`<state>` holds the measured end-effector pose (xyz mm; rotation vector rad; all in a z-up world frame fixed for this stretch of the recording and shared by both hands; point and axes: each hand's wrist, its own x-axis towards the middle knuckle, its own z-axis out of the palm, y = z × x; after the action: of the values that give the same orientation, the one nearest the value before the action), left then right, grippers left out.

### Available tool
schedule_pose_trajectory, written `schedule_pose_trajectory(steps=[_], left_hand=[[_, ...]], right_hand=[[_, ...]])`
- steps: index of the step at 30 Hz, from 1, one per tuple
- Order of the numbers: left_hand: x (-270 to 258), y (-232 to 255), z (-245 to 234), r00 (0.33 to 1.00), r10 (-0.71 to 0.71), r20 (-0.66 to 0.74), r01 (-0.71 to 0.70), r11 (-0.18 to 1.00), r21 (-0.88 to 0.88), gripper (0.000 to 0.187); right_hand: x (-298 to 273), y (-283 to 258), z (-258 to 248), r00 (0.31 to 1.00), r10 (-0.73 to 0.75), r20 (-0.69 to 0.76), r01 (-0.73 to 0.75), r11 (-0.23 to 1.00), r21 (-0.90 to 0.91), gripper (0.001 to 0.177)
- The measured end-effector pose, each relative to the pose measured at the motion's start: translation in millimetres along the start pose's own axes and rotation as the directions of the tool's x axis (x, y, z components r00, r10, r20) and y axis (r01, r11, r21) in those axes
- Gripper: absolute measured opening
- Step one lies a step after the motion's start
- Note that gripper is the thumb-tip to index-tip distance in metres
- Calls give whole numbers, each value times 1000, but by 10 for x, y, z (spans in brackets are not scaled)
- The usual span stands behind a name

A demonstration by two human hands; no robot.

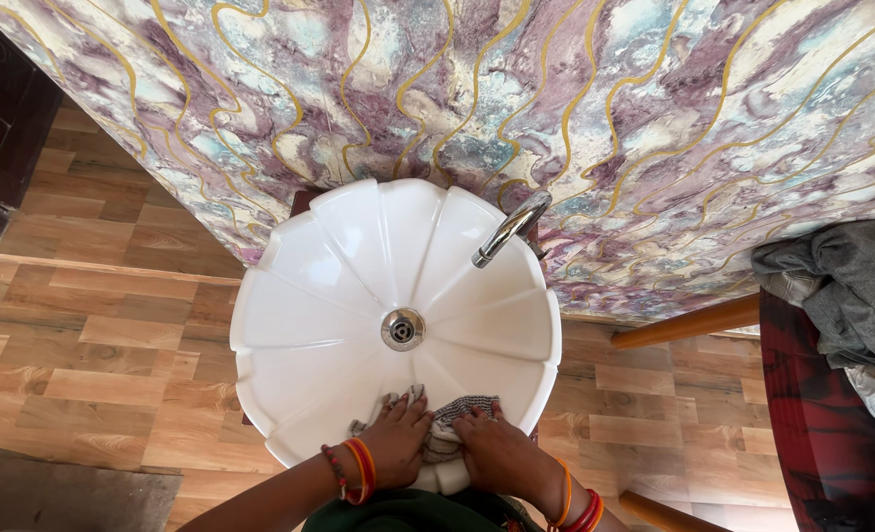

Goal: The person cleans the interior and edges of a white pedestal sink using a cloth by hand.

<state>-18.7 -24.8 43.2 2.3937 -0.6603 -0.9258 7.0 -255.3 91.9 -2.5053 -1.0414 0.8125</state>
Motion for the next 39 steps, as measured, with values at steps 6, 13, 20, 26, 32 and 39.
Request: schedule_pose_trajectory(steps=[6,13,20,26,32,39], left_hand=[[387,-76,-51,971,144,-191,-128,987,95,73],[935,-198,-390,885,285,-368,-191,943,271,81],[1339,-340,-804,852,336,-402,-109,864,492,82],[1615,-504,-1272,806,347,-479,70,749,659,74],[1577,-852,-1707,746,291,-599,278,681,677,75],[1532,-1066,-1611,668,184,-721,305,816,491,73]], right_hand=[[245,240,120,993,31,-118,-48,988,-144,49],[552,518,179,957,51,-287,-146,936,-320,77],[956,892,78,942,74,-326,-192,919,-345,78],[1539,1168,-166,910,124,-397,-321,816,-481,79],[1936,1270,-337,839,-50,-541,-270,826,-495,75],[2281,1041,-394,821,10,-570,-226,924,-309,88]])
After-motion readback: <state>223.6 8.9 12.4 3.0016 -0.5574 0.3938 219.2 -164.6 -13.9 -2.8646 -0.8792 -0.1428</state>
